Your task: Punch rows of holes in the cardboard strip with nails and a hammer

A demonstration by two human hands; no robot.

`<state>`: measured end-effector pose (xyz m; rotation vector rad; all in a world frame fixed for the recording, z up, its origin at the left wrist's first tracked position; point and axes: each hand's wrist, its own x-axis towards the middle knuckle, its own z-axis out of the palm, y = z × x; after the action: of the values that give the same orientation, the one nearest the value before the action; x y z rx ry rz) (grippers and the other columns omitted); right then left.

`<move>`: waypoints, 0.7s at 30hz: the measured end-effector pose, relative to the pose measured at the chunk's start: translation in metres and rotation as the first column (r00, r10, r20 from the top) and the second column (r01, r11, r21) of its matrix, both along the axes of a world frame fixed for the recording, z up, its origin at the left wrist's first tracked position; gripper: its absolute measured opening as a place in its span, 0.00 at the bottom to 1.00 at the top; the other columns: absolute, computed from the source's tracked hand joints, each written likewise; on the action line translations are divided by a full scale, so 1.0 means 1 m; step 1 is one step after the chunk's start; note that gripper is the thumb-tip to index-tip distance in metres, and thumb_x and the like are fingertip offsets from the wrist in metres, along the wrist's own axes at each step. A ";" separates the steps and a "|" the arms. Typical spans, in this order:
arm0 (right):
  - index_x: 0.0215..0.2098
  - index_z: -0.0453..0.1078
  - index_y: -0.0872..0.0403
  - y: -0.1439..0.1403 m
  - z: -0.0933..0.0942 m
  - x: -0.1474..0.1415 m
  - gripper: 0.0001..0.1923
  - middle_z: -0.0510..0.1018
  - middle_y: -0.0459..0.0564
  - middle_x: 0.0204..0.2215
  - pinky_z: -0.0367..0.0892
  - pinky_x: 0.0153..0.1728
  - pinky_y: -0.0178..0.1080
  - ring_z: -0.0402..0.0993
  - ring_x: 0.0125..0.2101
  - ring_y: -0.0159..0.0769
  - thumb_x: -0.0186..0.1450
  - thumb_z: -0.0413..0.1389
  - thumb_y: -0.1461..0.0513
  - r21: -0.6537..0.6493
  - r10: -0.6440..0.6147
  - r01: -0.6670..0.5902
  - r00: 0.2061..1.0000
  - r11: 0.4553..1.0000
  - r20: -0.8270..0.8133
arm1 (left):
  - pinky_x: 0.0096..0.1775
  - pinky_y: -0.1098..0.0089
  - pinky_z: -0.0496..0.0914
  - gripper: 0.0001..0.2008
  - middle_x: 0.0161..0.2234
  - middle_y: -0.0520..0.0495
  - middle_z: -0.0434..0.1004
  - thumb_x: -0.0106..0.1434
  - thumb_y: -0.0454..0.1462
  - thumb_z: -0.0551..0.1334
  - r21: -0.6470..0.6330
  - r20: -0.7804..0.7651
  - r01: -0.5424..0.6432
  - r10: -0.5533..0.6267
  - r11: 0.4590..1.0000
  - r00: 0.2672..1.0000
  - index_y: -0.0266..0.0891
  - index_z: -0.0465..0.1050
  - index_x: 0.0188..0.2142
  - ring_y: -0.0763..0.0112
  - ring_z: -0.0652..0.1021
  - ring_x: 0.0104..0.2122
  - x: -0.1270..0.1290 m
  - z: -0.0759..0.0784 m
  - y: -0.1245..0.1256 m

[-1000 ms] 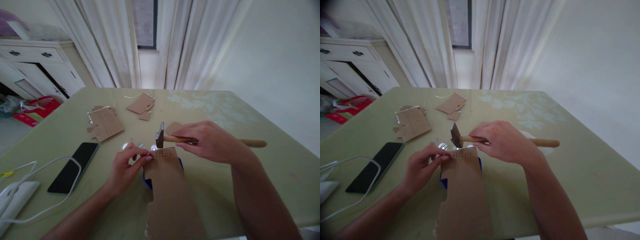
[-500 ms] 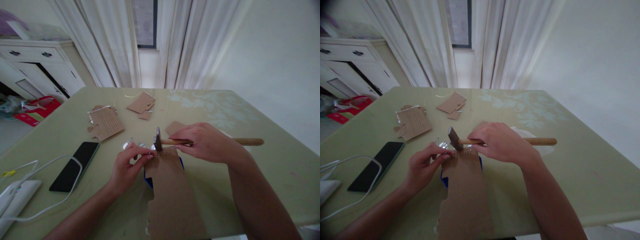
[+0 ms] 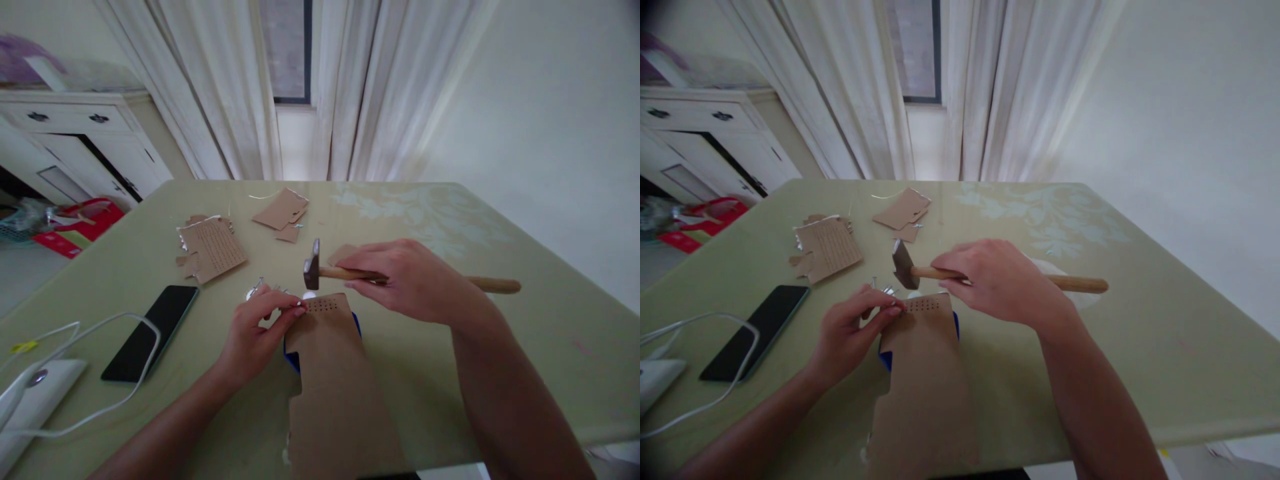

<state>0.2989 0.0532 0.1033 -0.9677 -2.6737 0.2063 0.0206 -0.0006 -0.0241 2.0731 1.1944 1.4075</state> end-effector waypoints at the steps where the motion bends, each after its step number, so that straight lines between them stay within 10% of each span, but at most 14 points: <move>1: 0.52 0.85 0.50 -0.002 0.002 0.003 0.11 0.89 0.50 0.41 0.69 0.41 0.39 0.84 0.38 0.41 0.76 0.62 0.62 0.030 -0.011 0.013 0.997 0.999 -0.076 | 0.30 0.70 0.67 0.04 0.34 0.54 0.89 0.72 0.34 0.71 -0.002 -0.002 -0.006 0.006 1.000 1.000 0.46 0.85 0.40 0.71 0.78 0.29 0.001 0.001 0.000; 5: 0.57 0.83 0.51 -0.009 0.009 0.009 0.13 0.89 0.50 0.40 0.70 0.39 0.38 0.82 0.34 0.38 0.77 0.62 0.59 0.070 -0.027 0.050 0.952 0.996 -0.305 | 0.33 0.69 0.69 0.04 0.34 0.53 0.89 0.72 0.34 0.71 0.009 -0.022 0.003 -0.003 1.000 1.000 0.45 0.85 0.40 0.71 0.79 0.30 0.002 0.002 0.001; 21: 0.52 0.84 0.50 -0.017 0.011 -0.001 0.11 0.87 0.50 0.39 0.69 0.42 0.38 0.82 0.38 0.40 0.78 0.59 0.59 -0.088 0.062 -0.072 0.992 0.994 -0.109 | 0.39 0.63 0.74 0.05 0.37 0.50 0.91 0.74 0.35 0.69 0.029 -0.072 0.054 -0.052 0.998 0.996 0.45 0.86 0.41 0.65 0.85 0.35 0.003 0.003 0.001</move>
<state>0.2982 0.0365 0.1144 -0.8678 -2.6211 0.3870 0.0237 0.0004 -0.0214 2.1768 1.1429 1.3469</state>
